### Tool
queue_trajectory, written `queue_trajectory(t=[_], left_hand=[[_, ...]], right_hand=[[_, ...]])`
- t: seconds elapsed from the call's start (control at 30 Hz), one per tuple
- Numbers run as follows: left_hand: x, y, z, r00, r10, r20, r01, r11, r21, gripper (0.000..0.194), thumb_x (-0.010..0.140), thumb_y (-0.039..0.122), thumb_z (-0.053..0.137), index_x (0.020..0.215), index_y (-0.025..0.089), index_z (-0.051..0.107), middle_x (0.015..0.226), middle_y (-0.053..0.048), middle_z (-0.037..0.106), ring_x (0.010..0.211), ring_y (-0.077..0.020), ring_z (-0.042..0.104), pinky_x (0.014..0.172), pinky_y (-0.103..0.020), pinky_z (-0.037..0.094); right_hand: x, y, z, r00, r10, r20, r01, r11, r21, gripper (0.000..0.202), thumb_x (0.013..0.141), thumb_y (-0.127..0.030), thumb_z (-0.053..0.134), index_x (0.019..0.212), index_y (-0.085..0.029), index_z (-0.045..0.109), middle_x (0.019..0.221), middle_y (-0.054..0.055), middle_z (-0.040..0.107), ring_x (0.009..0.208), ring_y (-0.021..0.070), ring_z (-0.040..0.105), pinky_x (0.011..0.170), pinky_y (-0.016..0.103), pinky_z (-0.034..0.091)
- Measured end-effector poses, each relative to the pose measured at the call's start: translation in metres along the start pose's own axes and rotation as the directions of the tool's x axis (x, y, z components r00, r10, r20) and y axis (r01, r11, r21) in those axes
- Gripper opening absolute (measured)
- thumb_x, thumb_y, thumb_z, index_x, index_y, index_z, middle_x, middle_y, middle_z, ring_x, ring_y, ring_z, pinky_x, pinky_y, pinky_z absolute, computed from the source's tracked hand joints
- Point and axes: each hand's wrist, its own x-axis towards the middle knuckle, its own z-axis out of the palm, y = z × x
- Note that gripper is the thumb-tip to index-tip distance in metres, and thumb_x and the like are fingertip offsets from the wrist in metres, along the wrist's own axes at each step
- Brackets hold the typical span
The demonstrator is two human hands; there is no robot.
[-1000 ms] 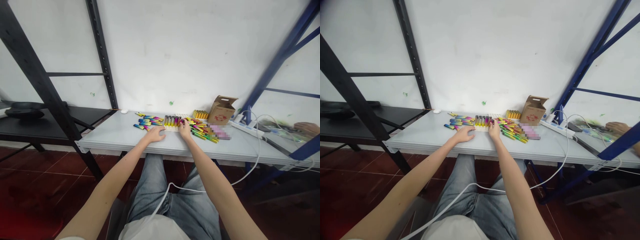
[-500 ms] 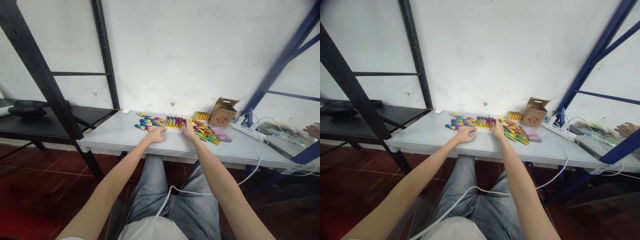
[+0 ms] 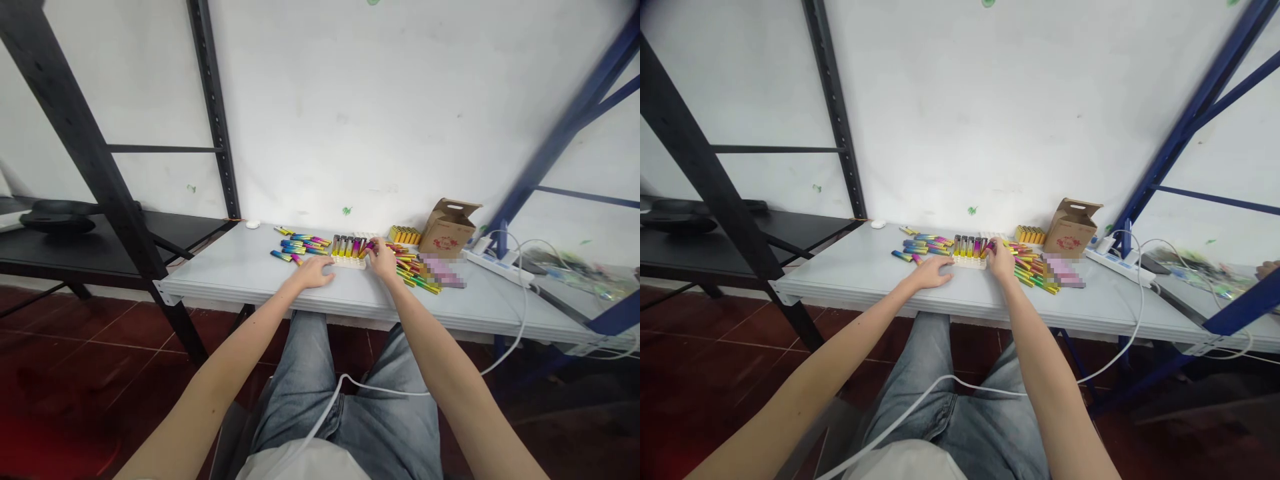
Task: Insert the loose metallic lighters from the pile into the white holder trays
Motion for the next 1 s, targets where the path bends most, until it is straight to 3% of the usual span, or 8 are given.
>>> queue_trajectory(t=[0.17, 0.6, 0.83, 1.0], left_hand=[[0.000, 0.000, 0.000, 1.000, -0.004, 0.002, 0.004, 1.000, 0.013, 0.047, 0.082, 0.040, 0.057, 0.122, 0.017, 0.064, 0.133, -0.009, 0.062, 0.124, -0.0266, 0.056, 0.108, -0.038, 0.043], [0.000, 0.000, 0.000, 1.000, -0.007, 0.009, 0.007, 1.000, 0.015, 0.047, 0.082, 0.040, 0.056, 0.123, 0.017, 0.063, 0.134, -0.009, 0.061, 0.125, -0.0272, 0.055, 0.108, -0.039, 0.043], [-0.001, 0.002, -0.002, 1.000, -0.017, 0.018, 0.017, 1.000, 0.010, 0.049, 0.083, 0.042, 0.055, 0.125, 0.018, 0.062, 0.135, -0.008, 0.060, 0.125, -0.0262, 0.055, 0.109, -0.038, 0.043], [-0.001, 0.001, 0.000, 1.000, -0.027, 0.011, 0.027, 1.000, 0.009, 0.047, 0.082, 0.040, 0.057, 0.124, 0.019, 0.063, 0.135, -0.006, 0.061, 0.126, -0.0250, 0.054, 0.110, -0.037, 0.042]], right_hand=[[0.004, 0.000, -0.007, 0.987, -0.136, -0.086, 0.134, 0.991, -0.019, 0.029, 0.084, -0.022, 0.052, 0.109, -0.018, 0.068, 0.114, 0.013, 0.062, 0.111, 0.0287, 0.054, 0.093, 0.041, 0.045], [0.018, -0.014, -0.016, 0.967, -0.244, 0.070, 0.252, 0.955, -0.155, 0.038, 0.086, -0.012, 0.045, 0.111, -0.020, 0.072, 0.112, 0.012, 0.068, 0.104, 0.0287, 0.057, 0.095, 0.043, 0.043], [0.019, -0.021, -0.017, 0.989, -0.067, 0.130, 0.080, 0.992, -0.094, 0.022, 0.086, -0.028, 0.057, 0.105, -0.023, 0.067, 0.092, 0.005, 0.072, 0.084, 0.0220, 0.063, 0.077, 0.034, 0.047], [0.018, -0.013, -0.009, 0.998, -0.037, 0.054, 0.038, 0.999, -0.007, 0.036, 0.085, -0.026, 0.054, 0.120, -0.020, 0.056, 0.090, 0.006, 0.070, 0.080, 0.0225, 0.063, 0.078, 0.035, 0.047]])
